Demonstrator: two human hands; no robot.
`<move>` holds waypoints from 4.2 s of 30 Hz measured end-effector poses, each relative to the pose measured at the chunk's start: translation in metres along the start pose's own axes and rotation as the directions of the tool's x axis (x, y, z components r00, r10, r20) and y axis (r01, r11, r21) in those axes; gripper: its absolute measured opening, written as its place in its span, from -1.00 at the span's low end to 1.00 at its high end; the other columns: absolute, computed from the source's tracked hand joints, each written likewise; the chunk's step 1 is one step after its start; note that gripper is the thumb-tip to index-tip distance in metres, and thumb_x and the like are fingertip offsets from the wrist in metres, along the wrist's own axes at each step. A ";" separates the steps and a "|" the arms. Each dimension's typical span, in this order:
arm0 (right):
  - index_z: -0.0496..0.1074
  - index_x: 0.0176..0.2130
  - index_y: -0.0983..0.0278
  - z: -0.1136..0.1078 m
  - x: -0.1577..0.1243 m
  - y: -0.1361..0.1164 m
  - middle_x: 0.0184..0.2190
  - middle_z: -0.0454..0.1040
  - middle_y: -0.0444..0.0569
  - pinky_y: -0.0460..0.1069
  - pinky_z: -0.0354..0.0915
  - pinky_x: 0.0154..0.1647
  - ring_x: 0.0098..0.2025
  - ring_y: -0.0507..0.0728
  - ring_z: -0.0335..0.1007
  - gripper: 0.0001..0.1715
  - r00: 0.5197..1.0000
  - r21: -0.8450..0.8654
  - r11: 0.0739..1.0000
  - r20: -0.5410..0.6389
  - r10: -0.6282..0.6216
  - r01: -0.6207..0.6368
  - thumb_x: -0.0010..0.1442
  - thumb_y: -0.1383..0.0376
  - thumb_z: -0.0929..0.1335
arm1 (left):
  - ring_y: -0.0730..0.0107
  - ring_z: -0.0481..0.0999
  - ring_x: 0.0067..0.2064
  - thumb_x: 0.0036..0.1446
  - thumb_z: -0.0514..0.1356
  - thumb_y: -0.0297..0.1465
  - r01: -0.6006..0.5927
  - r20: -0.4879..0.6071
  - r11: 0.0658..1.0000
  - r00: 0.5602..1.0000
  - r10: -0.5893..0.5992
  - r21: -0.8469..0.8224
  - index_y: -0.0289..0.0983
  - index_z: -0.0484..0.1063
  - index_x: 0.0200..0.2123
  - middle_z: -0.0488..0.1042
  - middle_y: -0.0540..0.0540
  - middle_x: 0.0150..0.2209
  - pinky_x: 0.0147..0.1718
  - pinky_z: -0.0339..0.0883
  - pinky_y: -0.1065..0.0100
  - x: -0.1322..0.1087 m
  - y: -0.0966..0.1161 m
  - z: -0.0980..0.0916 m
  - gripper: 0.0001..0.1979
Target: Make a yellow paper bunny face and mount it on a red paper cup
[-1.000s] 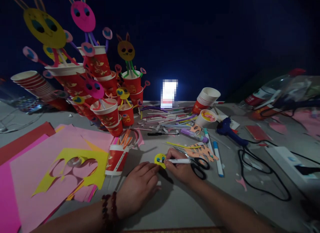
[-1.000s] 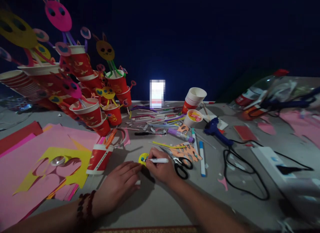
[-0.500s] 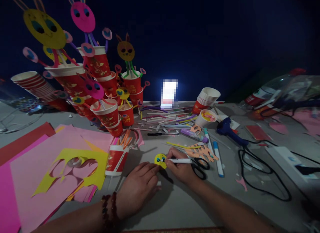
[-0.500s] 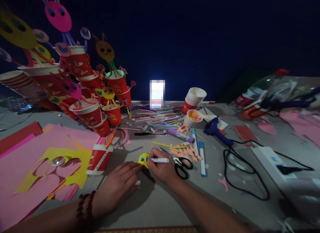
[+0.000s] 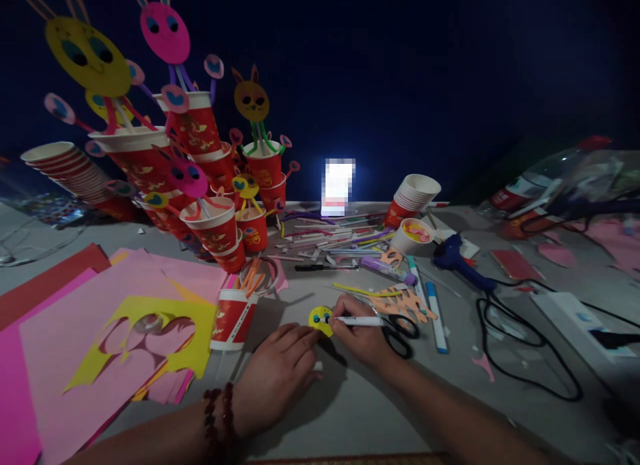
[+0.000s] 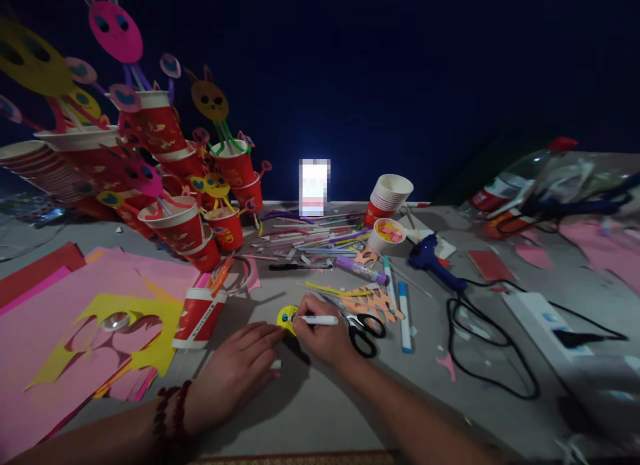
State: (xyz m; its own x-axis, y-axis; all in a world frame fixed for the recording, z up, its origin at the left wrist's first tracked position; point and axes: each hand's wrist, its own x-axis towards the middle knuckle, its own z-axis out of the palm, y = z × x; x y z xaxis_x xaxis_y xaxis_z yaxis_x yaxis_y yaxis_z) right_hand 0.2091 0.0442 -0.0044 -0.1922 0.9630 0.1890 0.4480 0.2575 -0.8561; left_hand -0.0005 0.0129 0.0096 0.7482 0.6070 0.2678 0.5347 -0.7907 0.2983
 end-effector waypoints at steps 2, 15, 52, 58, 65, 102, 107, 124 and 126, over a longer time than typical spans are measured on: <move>0.25 -0.50 0.20 0.001 0.000 -0.001 -0.57 0.30 -0.19 -0.06 0.13 -0.47 -0.52 0.05 0.21 -0.86 1.000 -0.017 1.000 0.009 0.013 -0.013 0.09 0.33 0.28 | 0.16 0.46 0.09 0.30 0.12 -0.36 -0.004 0.003 1.000 1.000 0.004 0.000 -0.29 0.42 -0.21 0.51 -0.16 0.06 0.10 0.33 0.09 0.000 0.000 0.000 -0.87; 0.24 -0.48 0.20 0.000 0.000 -0.002 -0.57 0.27 -0.19 -0.07 0.12 -0.47 -0.52 0.05 0.19 -0.86 0.999 -0.035 0.999 0.037 0.023 -0.022 0.11 0.31 0.29 | 0.16 0.46 0.09 0.32 0.10 -0.35 -0.002 -0.010 1.000 1.000 0.002 -0.011 -0.29 0.43 -0.23 0.52 -0.18 0.04 0.10 0.33 0.08 0.000 0.001 0.000 -0.84; 0.23 -0.48 0.21 0.000 0.000 0.002 -0.58 0.24 -0.22 -0.09 0.09 -0.49 -0.53 0.02 0.16 -0.84 1.000 0.011 1.000 -0.012 -0.018 0.018 0.12 0.33 0.29 | 0.16 0.45 0.10 0.32 0.11 -0.33 -0.002 -0.001 1.000 1.000 0.002 0.004 -0.30 0.42 -0.21 0.51 -0.17 0.07 0.10 0.32 0.08 -0.001 0.000 0.002 -0.83; 0.23 -0.49 0.21 0.000 0.001 0.000 -0.58 0.24 -0.22 -0.08 0.10 -0.48 -0.53 0.02 0.17 -0.84 1.000 -0.003 1.000 -0.003 -0.012 0.012 0.10 0.34 0.29 | 0.17 0.45 0.10 0.32 0.11 -0.33 -0.004 -0.008 1.000 1.000 0.004 0.003 -0.29 0.42 -0.23 0.51 -0.17 0.07 0.11 0.32 0.09 -0.001 0.000 0.001 -0.84; 0.23 -0.50 0.21 0.001 0.001 0.000 -0.58 0.25 -0.21 -0.08 0.12 -0.47 -0.52 0.03 0.19 -0.83 0.999 0.009 0.999 -0.015 -0.036 0.036 0.11 0.34 0.29 | 0.18 0.45 0.09 0.32 0.10 -0.35 -0.003 -0.010 1.000 1.000 0.004 0.009 -0.30 0.43 -0.24 0.52 -0.18 0.05 0.10 0.33 0.09 -0.001 0.000 0.003 -0.83; 0.22 -0.51 0.20 0.000 0.001 -0.003 -0.59 0.25 -0.21 -0.07 0.12 -0.49 -0.53 0.04 0.18 -0.83 1.000 0.007 1.000 0.009 0.003 -0.003 0.10 0.32 0.29 | 0.17 0.46 0.09 0.32 0.10 -0.35 -0.003 -0.023 1.000 1.000 0.003 -0.001 -0.28 0.44 -0.23 0.53 -0.18 0.04 0.10 0.33 0.08 0.000 0.000 0.002 -0.84; 0.22 -0.50 0.20 0.000 -0.001 0.000 -0.58 0.26 -0.20 -0.07 0.13 -0.48 -0.52 0.04 0.18 -0.83 1.000 0.044 0.999 -0.025 -0.006 0.007 0.11 0.32 0.29 | 0.16 0.47 0.08 0.33 0.08 -0.34 -0.006 -0.013 1.000 1.000 0.006 0.007 -0.29 0.43 -0.22 0.52 -0.17 0.05 0.10 0.33 0.09 0.000 0.000 0.001 -0.82; 0.29 -0.41 0.21 -0.009 0.001 0.001 -0.55 0.29 -0.20 -0.08 0.14 -0.51 -0.52 0.04 0.19 -0.91 0.990 0.169 0.983 -0.112 0.086 -0.066 0.11 0.28 0.32 | 0.19 0.42 0.13 0.31 0.12 -0.35 0.011 0.024 1.000 1.000 -0.011 -0.001 -0.27 0.41 -0.22 0.49 -0.14 0.09 0.13 0.27 0.09 0.000 0.001 0.001 -0.87; 0.27 -0.47 0.21 -0.012 0.002 0.000 -0.57 0.28 -0.20 -0.08 0.13 -0.50 -0.52 0.04 0.18 -0.89 0.991 0.134 0.990 -0.117 0.062 -0.046 0.06 0.31 0.32 | 0.19 0.41 0.13 0.31 0.12 -0.34 0.015 0.039 1.000 0.999 -0.015 0.001 -0.26 0.41 -0.21 0.48 -0.13 0.10 0.14 0.25 0.09 -0.001 0.000 0.002 -0.87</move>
State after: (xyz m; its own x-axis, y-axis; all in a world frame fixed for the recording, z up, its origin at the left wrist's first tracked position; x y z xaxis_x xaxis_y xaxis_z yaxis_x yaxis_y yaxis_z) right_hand 0.2194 0.0475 0.0017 -0.0608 0.9799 0.1901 0.3355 0.1994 -0.9207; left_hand -0.0003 0.0119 0.0080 0.7546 0.6155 0.2274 0.5464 -0.7813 0.3018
